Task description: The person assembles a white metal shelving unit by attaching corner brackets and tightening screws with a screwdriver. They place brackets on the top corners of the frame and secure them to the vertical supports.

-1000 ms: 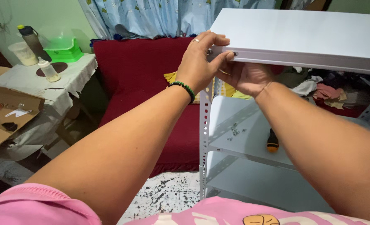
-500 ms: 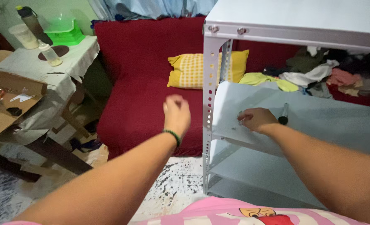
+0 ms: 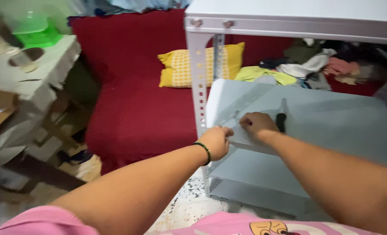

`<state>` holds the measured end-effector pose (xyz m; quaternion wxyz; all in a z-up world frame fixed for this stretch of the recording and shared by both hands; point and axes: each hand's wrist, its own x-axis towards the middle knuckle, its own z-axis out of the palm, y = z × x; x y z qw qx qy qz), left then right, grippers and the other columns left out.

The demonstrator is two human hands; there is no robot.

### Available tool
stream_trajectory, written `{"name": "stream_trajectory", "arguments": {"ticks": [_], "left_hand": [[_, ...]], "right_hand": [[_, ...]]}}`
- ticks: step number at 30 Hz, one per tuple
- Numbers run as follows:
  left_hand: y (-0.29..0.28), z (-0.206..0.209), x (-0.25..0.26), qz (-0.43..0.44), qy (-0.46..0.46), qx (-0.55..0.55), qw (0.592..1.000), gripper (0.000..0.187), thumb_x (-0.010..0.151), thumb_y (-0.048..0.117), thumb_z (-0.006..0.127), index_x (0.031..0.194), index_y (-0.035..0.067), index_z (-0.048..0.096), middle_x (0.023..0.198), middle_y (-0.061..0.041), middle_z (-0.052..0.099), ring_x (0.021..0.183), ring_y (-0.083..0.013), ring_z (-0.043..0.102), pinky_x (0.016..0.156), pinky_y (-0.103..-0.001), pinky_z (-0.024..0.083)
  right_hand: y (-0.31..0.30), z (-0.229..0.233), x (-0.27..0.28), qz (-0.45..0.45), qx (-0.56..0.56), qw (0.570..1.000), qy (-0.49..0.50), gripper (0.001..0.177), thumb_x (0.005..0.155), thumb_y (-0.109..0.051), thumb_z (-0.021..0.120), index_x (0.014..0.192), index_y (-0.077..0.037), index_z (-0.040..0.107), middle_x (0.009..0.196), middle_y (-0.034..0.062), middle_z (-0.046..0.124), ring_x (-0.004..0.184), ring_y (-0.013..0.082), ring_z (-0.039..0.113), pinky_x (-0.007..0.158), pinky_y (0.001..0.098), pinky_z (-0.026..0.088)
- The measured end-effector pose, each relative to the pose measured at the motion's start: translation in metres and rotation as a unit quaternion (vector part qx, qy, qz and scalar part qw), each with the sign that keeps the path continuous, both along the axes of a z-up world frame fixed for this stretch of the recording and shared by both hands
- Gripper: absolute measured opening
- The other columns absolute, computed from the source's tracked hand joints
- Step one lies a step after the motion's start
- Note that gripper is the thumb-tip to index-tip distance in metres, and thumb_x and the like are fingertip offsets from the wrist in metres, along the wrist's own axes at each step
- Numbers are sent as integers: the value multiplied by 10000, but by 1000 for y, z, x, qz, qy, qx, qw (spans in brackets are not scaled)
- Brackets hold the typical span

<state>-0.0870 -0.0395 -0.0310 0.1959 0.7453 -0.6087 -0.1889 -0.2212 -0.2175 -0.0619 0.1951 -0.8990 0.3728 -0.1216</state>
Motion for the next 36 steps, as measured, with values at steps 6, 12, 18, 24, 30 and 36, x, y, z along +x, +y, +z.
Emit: {"name": "stream_trajectory", "arguments": {"ticks": [6,12,18,24,30,36], "left_hand": [[-59,-17,-11,-92,-139,-39,985,564,805,-56,600,1315,178,657,1411,-155,557,1259,-365,564,1076,-446,468],[-85,-18,-9,9,6,81,997,298,1040,82,511,1306,59,645,1345,-200,645,1206,-360,653,1036,-433,527],[-77,-7,-17,-36,-64,-16,997,430,842,-75,566,1173,140,737,1237,-153,661,1129,-360,637,964,-421,513],[-23,42,-23,11,215,-155,964,270,897,78,716,1166,86,726,1101,-85,755,984,-203,732,889,-327,577],[31,101,4,33,482,-236,843,383,909,56,736,1288,31,681,1112,-87,712,1014,-144,662,896,-288,549],[51,125,35,50,532,-325,780,494,882,23,735,1343,-11,563,1223,-94,675,1107,-141,674,932,-298,550]], "right_hand": [[11,17,-27,-56,150,975,-157,185,935,-241,711,1056,-103,739,813,60,771,666,151,696,628,303,573],[24,63,-62,-138,269,933,-195,188,952,-197,688,1069,-52,707,857,61,744,693,138,703,621,291,567],[26,83,-60,-72,339,882,-320,188,916,-97,685,1049,26,634,912,105,724,773,191,728,713,331,638],[24,100,-23,-53,361,838,-405,141,932,-69,655,1055,-1,646,924,98,704,803,184,704,764,330,611],[54,124,12,-14,366,813,-452,204,951,-104,617,1136,-32,663,912,84,668,749,175,671,670,312,554],[100,152,27,142,281,813,-489,235,977,-150,683,1155,4,686,962,68,724,831,143,706,739,282,586]]}}
